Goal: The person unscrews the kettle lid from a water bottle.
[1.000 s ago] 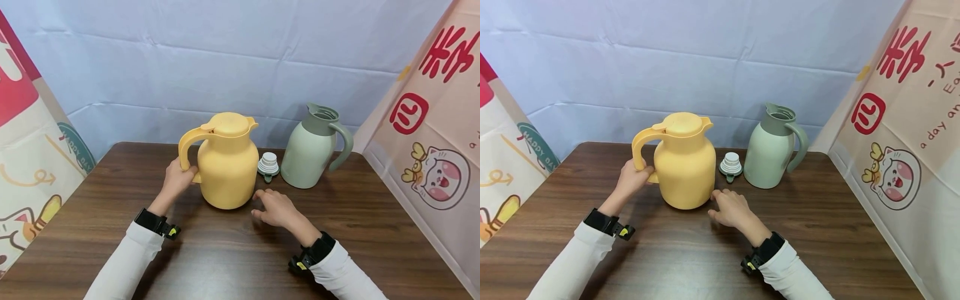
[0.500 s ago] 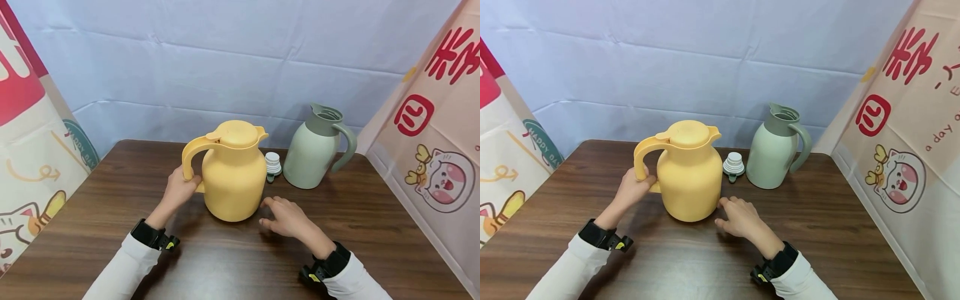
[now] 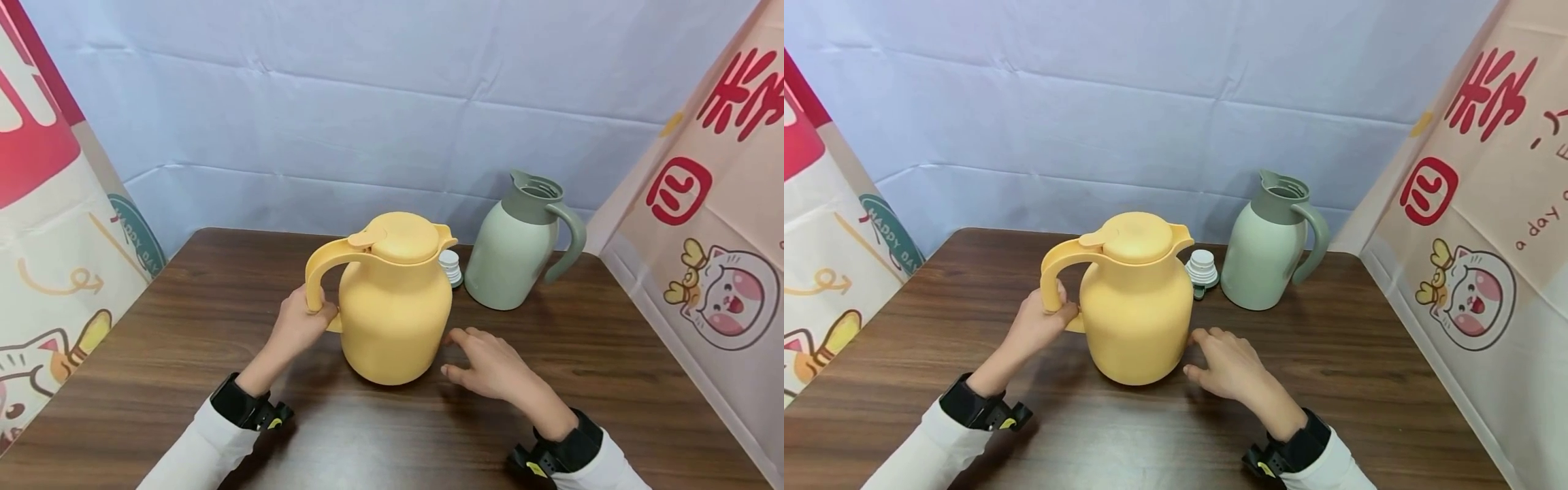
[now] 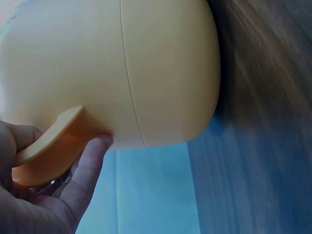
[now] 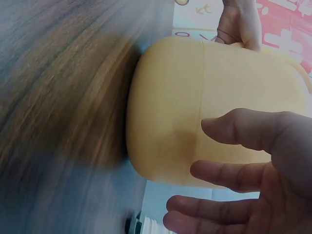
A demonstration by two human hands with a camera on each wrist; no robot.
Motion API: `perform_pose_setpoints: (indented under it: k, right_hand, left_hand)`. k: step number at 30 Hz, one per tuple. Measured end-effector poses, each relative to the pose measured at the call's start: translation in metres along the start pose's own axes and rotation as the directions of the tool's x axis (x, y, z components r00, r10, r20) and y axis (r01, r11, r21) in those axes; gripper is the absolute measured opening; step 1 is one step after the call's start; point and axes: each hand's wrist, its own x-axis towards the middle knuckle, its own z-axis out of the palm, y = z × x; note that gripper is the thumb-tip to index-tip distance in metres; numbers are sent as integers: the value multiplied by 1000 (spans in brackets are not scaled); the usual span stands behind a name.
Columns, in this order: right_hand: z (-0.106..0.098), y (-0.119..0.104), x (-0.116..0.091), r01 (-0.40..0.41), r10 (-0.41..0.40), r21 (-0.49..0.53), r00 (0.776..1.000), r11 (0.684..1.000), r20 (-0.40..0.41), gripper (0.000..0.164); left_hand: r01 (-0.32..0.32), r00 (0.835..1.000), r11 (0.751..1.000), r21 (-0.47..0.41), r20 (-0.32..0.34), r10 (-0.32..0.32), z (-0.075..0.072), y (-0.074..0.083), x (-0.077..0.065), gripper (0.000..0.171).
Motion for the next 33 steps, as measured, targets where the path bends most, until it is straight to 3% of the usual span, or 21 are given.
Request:
perform_pose_setpoints:
  k: [7, 17, 25, 33]
  right_hand:
    - [-5, 6, -7, -29, 29, -8, 1000, 1000, 1, 36]
    - [-14, 9, -7, 0, -1, -15, 1000, 1000, -19, 33]
    - [-39, 11, -6, 40, -42, -17, 989, 999, -140, 32]
    - [-70, 0, -5, 84, -71, 32, 955, 996, -286, 40]
  left_hand:
    - [32, 999, 999, -15, 24, -32, 4, 4, -7, 15]
    - [71, 997, 995, -73, 36, -69, 6, 2, -8, 13]
    - [17, 995, 990, -138, 101, -3, 1, 2, -5, 13]
    - [-38, 989, 990, -133, 139, 57, -4, 2, -5, 10]
